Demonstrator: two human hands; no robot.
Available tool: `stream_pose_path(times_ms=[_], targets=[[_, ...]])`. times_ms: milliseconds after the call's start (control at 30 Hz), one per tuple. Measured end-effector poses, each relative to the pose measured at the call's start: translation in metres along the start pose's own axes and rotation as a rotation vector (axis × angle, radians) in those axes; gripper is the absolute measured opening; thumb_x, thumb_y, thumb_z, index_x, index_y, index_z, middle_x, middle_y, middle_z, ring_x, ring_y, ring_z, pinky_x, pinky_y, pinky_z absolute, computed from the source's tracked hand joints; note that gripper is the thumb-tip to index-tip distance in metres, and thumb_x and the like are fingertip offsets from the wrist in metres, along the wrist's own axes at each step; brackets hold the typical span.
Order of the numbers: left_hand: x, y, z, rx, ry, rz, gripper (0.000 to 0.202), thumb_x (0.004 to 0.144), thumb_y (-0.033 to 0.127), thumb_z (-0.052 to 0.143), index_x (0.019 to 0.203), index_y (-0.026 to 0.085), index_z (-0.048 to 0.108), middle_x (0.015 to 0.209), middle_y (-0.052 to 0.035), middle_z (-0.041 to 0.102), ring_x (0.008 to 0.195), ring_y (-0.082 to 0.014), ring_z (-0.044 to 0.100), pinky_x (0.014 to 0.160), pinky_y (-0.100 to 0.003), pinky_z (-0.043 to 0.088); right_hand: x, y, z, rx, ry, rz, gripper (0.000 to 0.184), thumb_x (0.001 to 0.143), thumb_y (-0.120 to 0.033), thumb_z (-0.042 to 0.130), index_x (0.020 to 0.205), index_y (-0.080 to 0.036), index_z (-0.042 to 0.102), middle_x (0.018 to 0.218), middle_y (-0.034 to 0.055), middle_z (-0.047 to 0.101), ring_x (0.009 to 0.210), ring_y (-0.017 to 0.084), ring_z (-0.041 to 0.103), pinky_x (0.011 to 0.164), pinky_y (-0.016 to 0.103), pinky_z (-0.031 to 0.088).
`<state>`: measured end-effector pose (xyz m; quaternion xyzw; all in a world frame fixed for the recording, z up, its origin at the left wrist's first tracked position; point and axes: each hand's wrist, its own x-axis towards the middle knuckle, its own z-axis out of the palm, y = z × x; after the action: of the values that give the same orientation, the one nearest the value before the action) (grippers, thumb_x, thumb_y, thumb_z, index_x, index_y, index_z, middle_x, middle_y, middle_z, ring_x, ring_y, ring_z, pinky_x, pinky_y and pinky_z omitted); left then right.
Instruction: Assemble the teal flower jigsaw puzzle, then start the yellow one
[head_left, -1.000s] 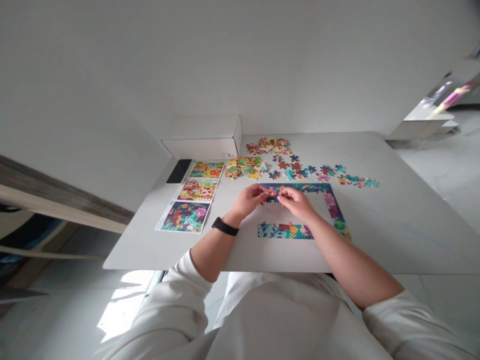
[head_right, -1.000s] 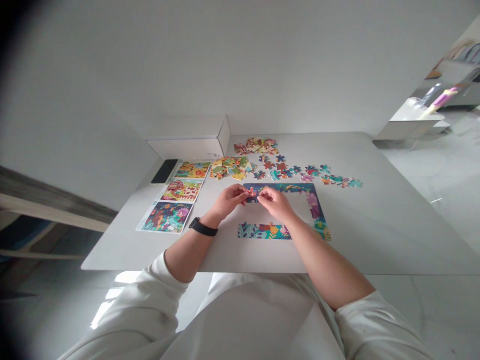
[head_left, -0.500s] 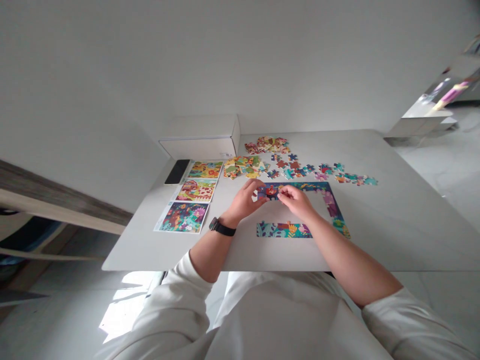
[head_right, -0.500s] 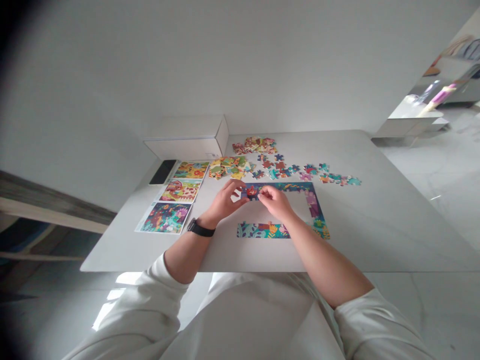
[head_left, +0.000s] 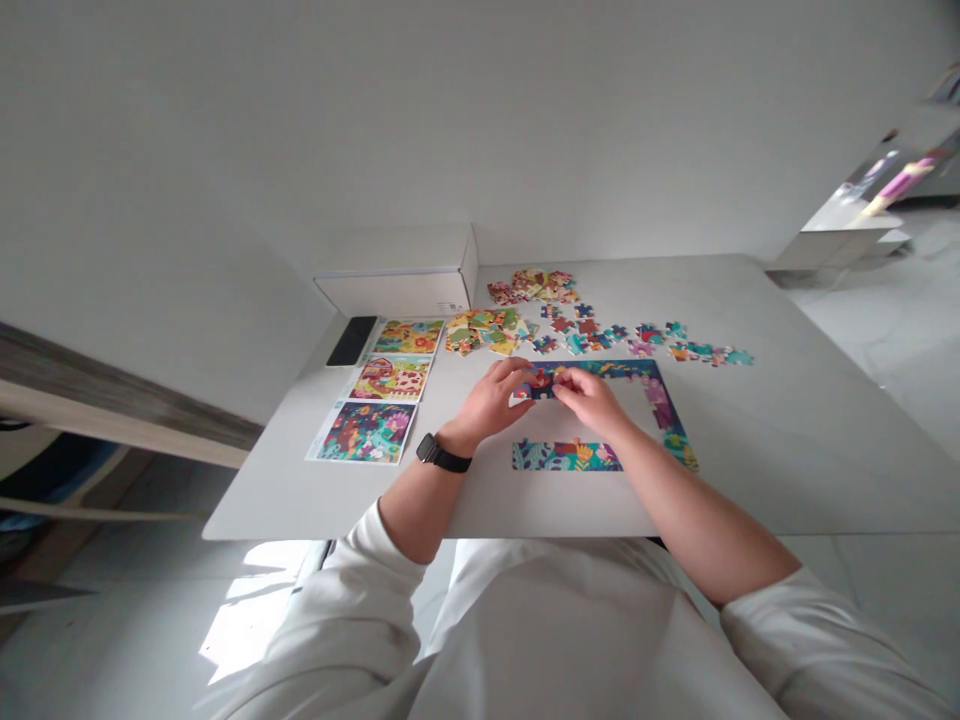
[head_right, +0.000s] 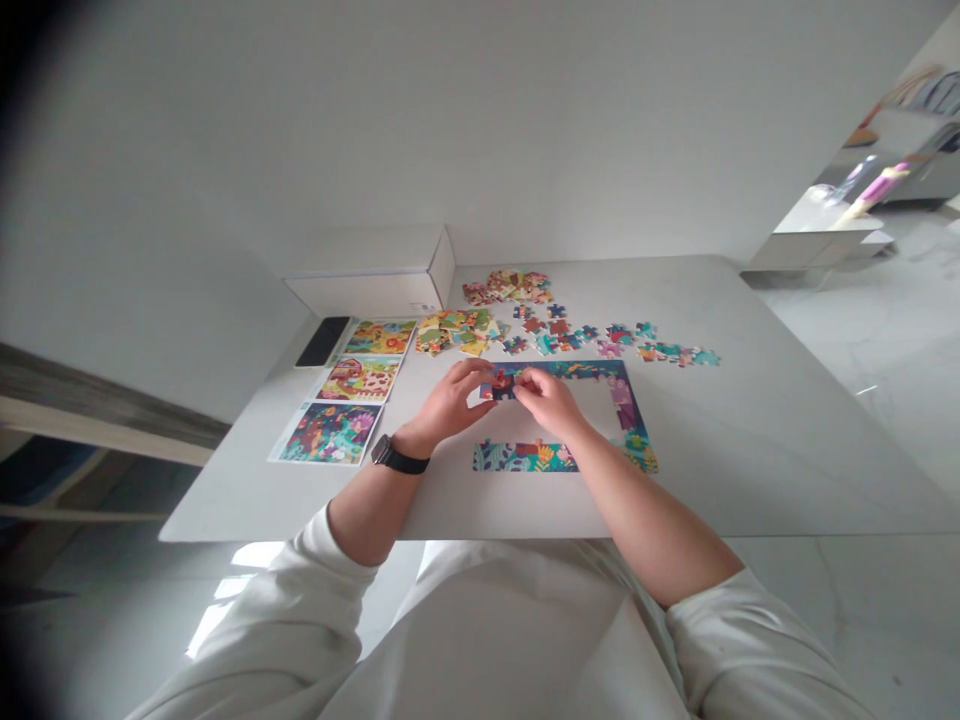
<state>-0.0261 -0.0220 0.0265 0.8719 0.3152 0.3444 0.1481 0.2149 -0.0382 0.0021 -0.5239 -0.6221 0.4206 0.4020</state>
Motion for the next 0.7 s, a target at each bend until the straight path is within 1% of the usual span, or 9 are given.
stream_pose_path(times_ms=[100,167,300,400,500,600,700], targets=[[0.0,0.003,-0.003,-0.045,-0.025,-0.013,0.028,0.096,0.021,0.079,0.123,0.024,0.075,0.132,-0.0127,0.072,0.127,-0.0294,0.068,0.114,-0.048,0.055,0.0,0.0,-0.001,-0.03,-0.007,-0.004,0.023,0.091,-0.05,0.068,0.092,-0.027,0.067,0.08,-0.0003,0.071,0.074,0.021,0.065,0.069,0.031,0.049],[-0.001,0.002,-0.008,-0.058,-0.036,-0.028,0.026,0.097,0.021,0.077,0.122,0.024,0.075,0.129,-0.012,0.074,0.125,-0.0281,0.07,0.113,-0.046,0.056,-0.001,0.001,-0.002,-0.038,-0.008,-0.009,0.023,0.092,-0.049,0.068,0.094,-0.026,0.068,0.082,0.0003,0.073,0.076,0.021,0.066,0.071,0.031,0.051],[-0.008,-0.009,-0.027,-0.036,-0.054,-0.069,0.026,0.097,0.026,0.078,0.123,0.024,0.077,0.129,-0.0116,0.075,0.124,-0.0283,0.071,0.114,-0.046,0.056,0.001,0.005,-0.004,-0.024,0.038,-0.013,0.025,0.092,-0.049,0.069,0.104,-0.026,0.071,0.092,0.0031,0.076,0.082,0.021,0.069,0.075,0.032,0.054],[-0.013,-0.014,-0.037,-0.023,-0.079,-0.087,0.025,0.098,0.028,0.078,0.123,0.025,0.078,0.127,-0.0095,0.078,0.124,-0.0276,0.072,0.115,-0.045,0.054,0.002,0.007,-0.006,-0.05,0.044,-0.015,0.026,0.093,-0.046,0.07,0.109,-0.026,0.073,0.094,0.0042,0.077,0.083,0.021,0.07,0.075,0.033,0.055],[-0.015,-0.015,-0.037,-0.027,-0.158,-0.084,0.025,0.097,0.029,0.08,0.122,0.026,0.08,0.127,-0.0077,0.08,0.123,-0.0275,0.073,0.115,-0.045,0.054,0.0,0.004,-0.006,-0.128,0.043,-0.031,0.022,0.094,-0.041,0.069,0.109,-0.026,0.074,0.093,0.0039,0.078,0.081,0.021,0.071,0.076,0.034,0.055],[-0.016,-0.016,-0.031,-0.031,-0.233,-0.093,0.029,0.093,0.03,0.082,0.122,0.027,0.082,0.127,-0.0073,0.082,0.12,-0.0284,0.074,0.112,-0.045,0.054,-0.004,-0.003,-0.005,-0.209,0.023,-0.076,0.015,0.094,-0.036,0.07,0.105,-0.027,0.077,0.093,0.0037,0.081,0.081,0.021,0.072,0.08,0.035,0.056],[-0.017,-0.019,-0.027,-0.012,-0.284,-0.089,0.029,0.091,0.031,0.083,0.121,0.029,0.084,0.125,-0.0067,0.083,0.116,-0.0287,0.075,0.11,-0.044,0.054,-0.007,-0.007,-0.004,-0.239,0.0,-0.105,0.011,0.094,-0.032,0.071,0.101,-0.028,0.078,0.095,0.0037,0.082,0.082,0.022,0.073,0.08,0.035,0.057]])
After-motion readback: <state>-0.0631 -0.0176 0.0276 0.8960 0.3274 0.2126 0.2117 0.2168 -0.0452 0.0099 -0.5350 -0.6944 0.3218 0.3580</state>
